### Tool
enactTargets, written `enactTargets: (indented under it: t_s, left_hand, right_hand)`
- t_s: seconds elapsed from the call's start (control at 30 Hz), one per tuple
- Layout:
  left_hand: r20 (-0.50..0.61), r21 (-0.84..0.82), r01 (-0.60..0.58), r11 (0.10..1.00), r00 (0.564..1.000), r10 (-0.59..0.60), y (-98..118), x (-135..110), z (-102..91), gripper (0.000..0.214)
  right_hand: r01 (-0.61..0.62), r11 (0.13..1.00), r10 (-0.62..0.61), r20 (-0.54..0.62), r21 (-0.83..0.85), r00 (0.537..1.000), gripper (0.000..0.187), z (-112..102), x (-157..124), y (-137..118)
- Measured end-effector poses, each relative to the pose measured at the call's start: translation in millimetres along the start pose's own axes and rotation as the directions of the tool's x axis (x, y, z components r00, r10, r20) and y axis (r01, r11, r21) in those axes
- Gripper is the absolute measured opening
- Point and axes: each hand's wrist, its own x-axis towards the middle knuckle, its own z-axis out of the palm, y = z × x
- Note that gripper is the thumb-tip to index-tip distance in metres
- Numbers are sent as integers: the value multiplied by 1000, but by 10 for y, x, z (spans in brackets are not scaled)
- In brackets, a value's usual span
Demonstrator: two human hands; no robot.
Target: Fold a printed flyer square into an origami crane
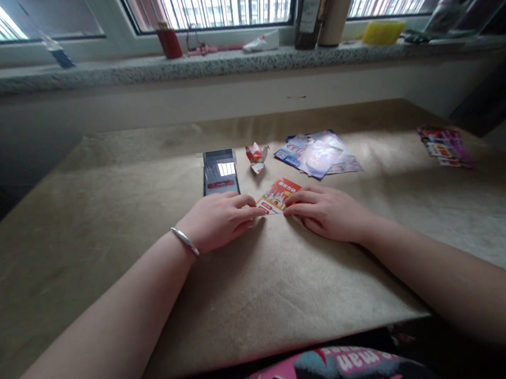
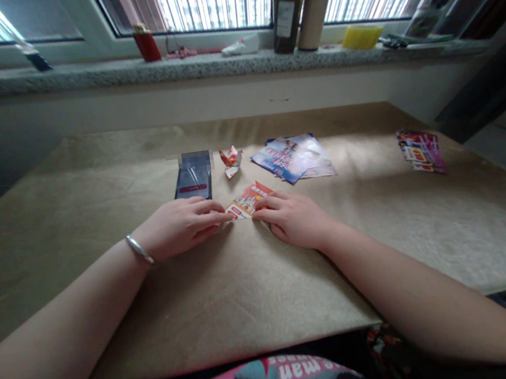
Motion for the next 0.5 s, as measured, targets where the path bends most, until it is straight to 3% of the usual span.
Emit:
enactTargets:
  t_s: [0.5]
  left_hand:
    - [52,-20,25,999,998,-24,20,16,7,25]
  right_hand:
    - [-49,998,48,-22,-45,999,28,-30,-46,50]
